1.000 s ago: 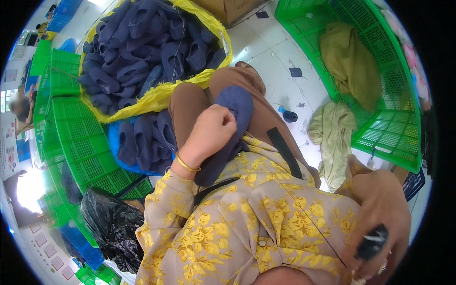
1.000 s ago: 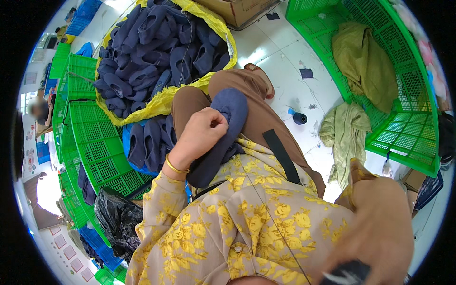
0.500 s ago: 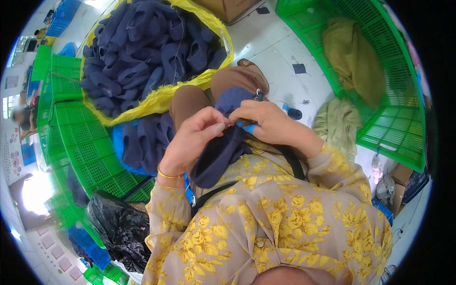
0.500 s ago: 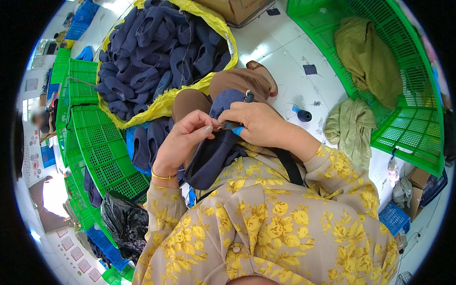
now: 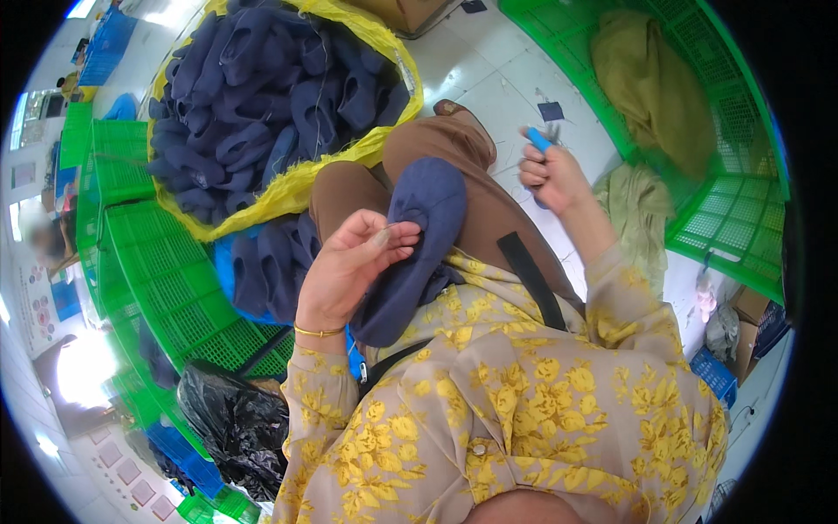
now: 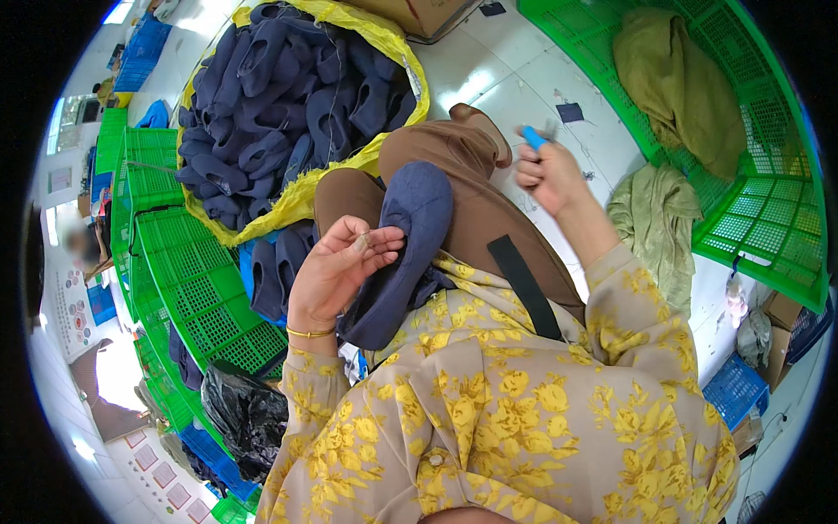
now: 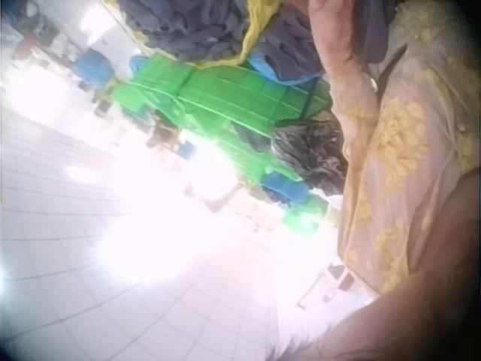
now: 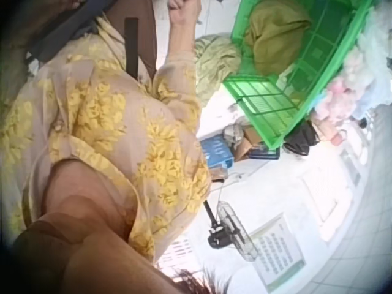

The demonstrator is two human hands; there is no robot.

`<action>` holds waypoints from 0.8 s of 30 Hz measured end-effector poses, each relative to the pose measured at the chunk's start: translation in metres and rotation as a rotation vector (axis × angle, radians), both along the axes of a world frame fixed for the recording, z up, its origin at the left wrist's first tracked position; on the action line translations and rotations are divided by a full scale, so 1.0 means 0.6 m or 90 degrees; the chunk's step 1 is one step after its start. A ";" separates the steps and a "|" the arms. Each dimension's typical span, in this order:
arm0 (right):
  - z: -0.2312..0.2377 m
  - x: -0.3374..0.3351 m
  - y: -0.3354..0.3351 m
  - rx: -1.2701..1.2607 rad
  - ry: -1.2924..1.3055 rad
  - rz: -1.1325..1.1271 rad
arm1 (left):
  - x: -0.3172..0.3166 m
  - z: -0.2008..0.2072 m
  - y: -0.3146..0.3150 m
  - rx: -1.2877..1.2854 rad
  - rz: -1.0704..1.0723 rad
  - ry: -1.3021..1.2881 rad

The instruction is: The person trims loose threads and excess fabric from a dark blue slip-on shoe using blue-handled scissors. The person holds the shoe in the left hand and uses the scissors in the right hand to snip small threads around the shoe's opening and edges.

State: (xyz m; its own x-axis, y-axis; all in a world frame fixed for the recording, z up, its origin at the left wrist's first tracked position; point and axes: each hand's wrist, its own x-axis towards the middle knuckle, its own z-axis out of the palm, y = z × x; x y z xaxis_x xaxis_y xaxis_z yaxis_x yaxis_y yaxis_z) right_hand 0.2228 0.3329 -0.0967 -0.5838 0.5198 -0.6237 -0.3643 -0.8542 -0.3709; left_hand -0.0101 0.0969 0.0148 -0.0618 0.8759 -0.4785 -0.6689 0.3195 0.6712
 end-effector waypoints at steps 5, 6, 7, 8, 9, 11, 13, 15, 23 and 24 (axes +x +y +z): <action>-0.075 0.104 0.028 -0.069 -0.117 -0.044 | 0.005 -0.003 -0.001 -0.007 0.011 -0.045; -0.072 0.109 0.021 -0.061 -0.121 -0.045 | 0.005 -0.004 0.000 -0.010 0.023 -0.056; -0.068 0.114 0.014 -0.053 -0.125 -0.046 | 0.006 -0.006 0.001 -0.012 0.034 -0.067; -0.061 0.113 0.007 -0.051 -0.109 -0.041 | 0.007 -0.008 0.004 -0.014 0.043 -0.078; -0.052 0.108 0.000 -0.048 -0.094 -0.037 | 0.018 0.000 0.015 -0.081 0.102 -0.007; -0.050 0.106 -0.007 -0.037 -0.064 -0.029 | 0.025 -0.007 0.028 -0.105 0.127 0.135; -0.047 0.109 -0.012 -0.014 -0.066 -0.032 | 0.040 -0.008 0.050 -0.153 0.176 0.268; -0.043 0.113 -0.011 0.013 -0.071 -0.041 | 0.047 -0.028 0.056 -0.206 0.136 0.398; 0.012 0.209 0.081 0.110 -0.038 -0.167 | 0.055 -0.035 0.077 -0.263 0.042 0.606; 0.033 0.234 0.106 0.108 -0.033 -0.222 | 0.055 -0.037 0.073 -0.258 0.052 0.602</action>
